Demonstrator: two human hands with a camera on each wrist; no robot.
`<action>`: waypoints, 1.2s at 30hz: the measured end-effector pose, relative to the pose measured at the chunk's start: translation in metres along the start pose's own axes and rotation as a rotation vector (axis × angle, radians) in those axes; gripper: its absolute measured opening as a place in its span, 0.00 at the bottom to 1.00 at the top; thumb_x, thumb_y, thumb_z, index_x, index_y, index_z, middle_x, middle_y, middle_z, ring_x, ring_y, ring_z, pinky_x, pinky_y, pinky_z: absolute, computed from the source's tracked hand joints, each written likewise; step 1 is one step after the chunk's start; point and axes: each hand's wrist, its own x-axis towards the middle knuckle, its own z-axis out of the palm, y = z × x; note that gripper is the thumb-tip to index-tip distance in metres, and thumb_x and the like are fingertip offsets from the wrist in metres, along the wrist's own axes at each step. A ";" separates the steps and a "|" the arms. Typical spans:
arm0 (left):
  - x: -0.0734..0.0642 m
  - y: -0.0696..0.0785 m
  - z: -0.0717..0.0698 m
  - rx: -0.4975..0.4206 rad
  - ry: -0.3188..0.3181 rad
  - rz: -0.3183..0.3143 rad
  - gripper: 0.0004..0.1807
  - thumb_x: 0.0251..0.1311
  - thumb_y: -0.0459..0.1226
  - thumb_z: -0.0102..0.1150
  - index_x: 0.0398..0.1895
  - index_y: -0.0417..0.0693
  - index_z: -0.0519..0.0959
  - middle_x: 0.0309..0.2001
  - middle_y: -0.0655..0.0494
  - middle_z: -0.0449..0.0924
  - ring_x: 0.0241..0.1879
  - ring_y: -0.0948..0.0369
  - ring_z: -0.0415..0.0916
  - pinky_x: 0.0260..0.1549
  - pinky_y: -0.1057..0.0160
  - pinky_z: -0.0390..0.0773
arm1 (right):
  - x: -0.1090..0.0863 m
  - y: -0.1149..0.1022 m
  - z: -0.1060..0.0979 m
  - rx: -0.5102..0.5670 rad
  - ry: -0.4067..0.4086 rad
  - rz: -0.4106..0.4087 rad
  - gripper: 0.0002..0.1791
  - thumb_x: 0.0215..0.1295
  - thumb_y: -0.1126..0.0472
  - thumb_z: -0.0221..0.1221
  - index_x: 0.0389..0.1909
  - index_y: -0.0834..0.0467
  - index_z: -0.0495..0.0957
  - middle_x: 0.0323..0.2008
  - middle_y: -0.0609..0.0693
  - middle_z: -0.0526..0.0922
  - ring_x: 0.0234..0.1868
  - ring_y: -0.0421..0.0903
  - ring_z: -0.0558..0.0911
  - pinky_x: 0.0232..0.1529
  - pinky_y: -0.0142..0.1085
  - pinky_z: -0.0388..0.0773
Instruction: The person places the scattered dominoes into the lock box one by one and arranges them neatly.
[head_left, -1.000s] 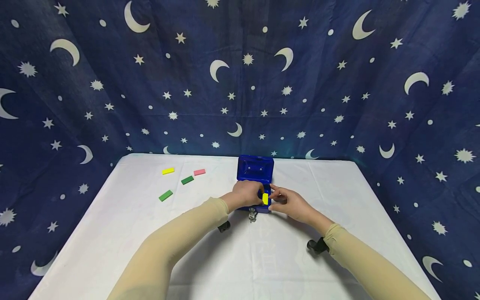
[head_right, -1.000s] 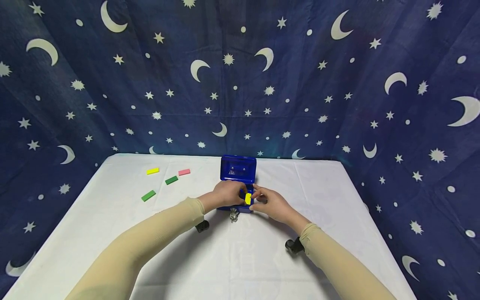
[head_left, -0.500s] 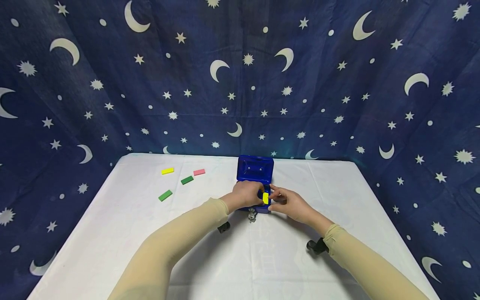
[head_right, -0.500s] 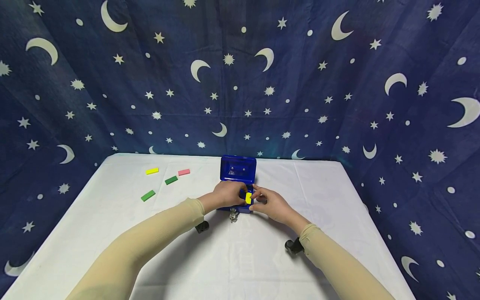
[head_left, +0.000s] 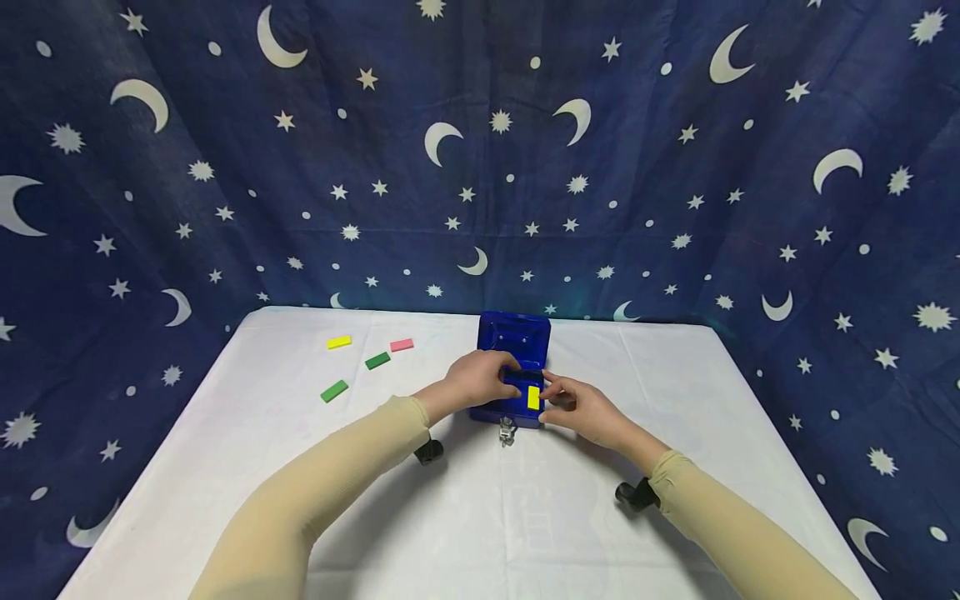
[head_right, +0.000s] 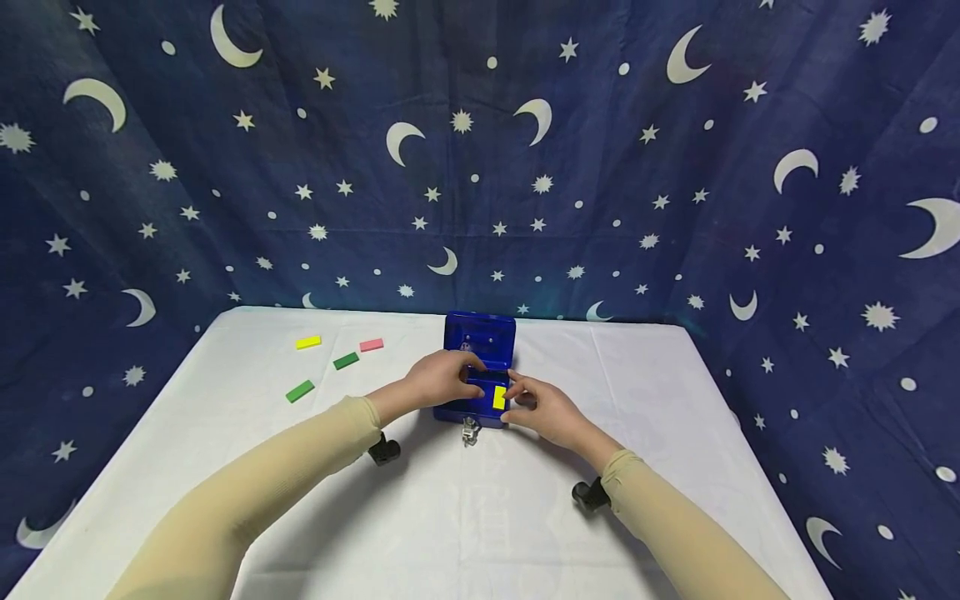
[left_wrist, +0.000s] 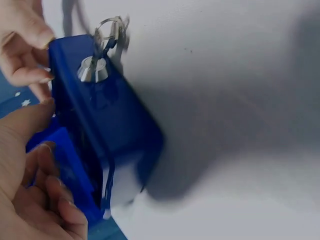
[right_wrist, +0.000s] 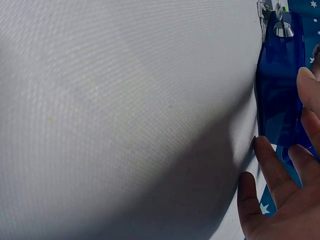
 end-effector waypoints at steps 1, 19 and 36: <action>-0.002 -0.003 -0.003 -0.022 0.012 0.019 0.26 0.59 0.51 0.73 0.59 0.53 0.83 0.31 0.61 0.79 0.32 0.61 0.75 0.33 0.60 0.74 | 0.000 0.000 0.000 0.004 -0.001 -0.002 0.19 0.65 0.54 0.70 0.52 0.57 0.80 0.78 0.50 0.61 0.65 0.56 0.77 0.61 0.52 0.74; -0.055 -0.074 -0.056 -0.246 0.126 0.103 0.28 0.62 0.47 0.72 0.65 0.55 0.80 0.41 0.59 0.78 0.38 0.57 0.70 0.41 0.57 0.72 | -0.002 -0.001 0.002 0.031 0.014 -0.025 0.17 0.65 0.59 0.70 0.51 0.61 0.79 0.77 0.53 0.61 0.64 0.58 0.76 0.62 0.55 0.72; -0.126 -0.180 -0.088 -0.303 0.091 -0.107 0.29 0.66 0.41 0.67 0.71 0.51 0.75 0.51 0.46 0.78 0.43 0.53 0.71 0.42 0.53 0.72 | 0.000 -0.002 0.002 0.015 0.003 -0.006 0.17 0.64 0.57 0.71 0.50 0.57 0.80 0.77 0.51 0.61 0.65 0.55 0.77 0.63 0.51 0.72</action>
